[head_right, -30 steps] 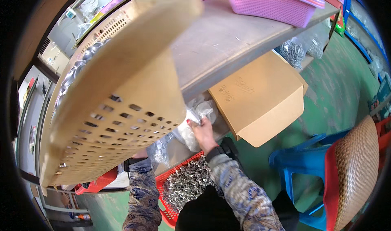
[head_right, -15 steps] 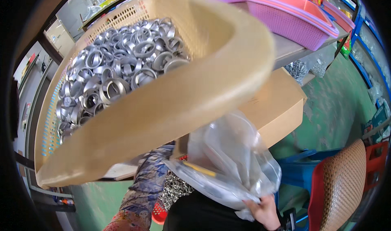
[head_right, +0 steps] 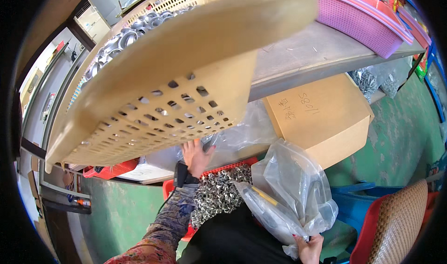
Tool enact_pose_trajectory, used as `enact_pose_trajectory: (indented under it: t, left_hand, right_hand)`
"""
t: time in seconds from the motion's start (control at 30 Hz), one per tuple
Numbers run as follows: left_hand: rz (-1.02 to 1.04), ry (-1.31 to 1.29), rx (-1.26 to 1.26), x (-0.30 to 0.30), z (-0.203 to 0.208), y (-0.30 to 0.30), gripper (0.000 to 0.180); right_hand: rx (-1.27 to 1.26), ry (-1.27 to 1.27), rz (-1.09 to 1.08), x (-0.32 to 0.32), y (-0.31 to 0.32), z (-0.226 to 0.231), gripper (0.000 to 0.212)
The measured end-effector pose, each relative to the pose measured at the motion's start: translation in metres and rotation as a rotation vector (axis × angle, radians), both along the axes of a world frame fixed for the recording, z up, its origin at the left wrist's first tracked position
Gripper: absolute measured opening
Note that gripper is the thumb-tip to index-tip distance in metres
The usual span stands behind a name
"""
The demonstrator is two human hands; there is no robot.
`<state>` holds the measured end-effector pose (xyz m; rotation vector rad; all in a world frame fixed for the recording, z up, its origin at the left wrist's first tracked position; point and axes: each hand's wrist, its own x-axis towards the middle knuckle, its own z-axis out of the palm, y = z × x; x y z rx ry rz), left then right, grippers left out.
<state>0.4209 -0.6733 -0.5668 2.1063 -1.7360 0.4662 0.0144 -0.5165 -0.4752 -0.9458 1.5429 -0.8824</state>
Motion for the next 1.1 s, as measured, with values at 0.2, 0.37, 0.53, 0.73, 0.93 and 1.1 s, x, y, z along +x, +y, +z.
enact_pose_trajectory:
  t: [0.2,0.37,0.53,0.73,0.93,1.1]
  left_hand:
    - [-0.095,0.358,-0.076,0.031,0.007,0.034,0.048]
    - [0.189,1.228,-0.352,0.029,-0.033,0.098,0.025]
    - [0.217,1.617,-0.602,0.017,-0.024,0.07,0.044]
    - [0.432,1.811,-0.886,0.023,-0.017,0.03,0.032]
    - [0.61,2.05,-0.566,0.042,-0.017,0.051,0.047]
    - [0.548,1.944,-0.204,0.021,-0.002,0.041,0.051]
  right_hand:
    - [-0.07,-0.082,0.016,0.002,-0.004,-0.004,0.017]
    - [-0.032,-0.116,0.002,-0.008,-0.004,-0.005,0.019]
    - [-0.047,-0.051,0.065,-0.001,-0.006,-0.004,0.021]
    - [-0.037,-0.12,0.034,0.007,-0.007,0.0,0.019]
    - [-0.074,-0.072,0.061,0.002,-0.009,0.006,0.013]
    - [-0.057,-0.11,0.065,-0.004,-0.013,0.005,0.017]
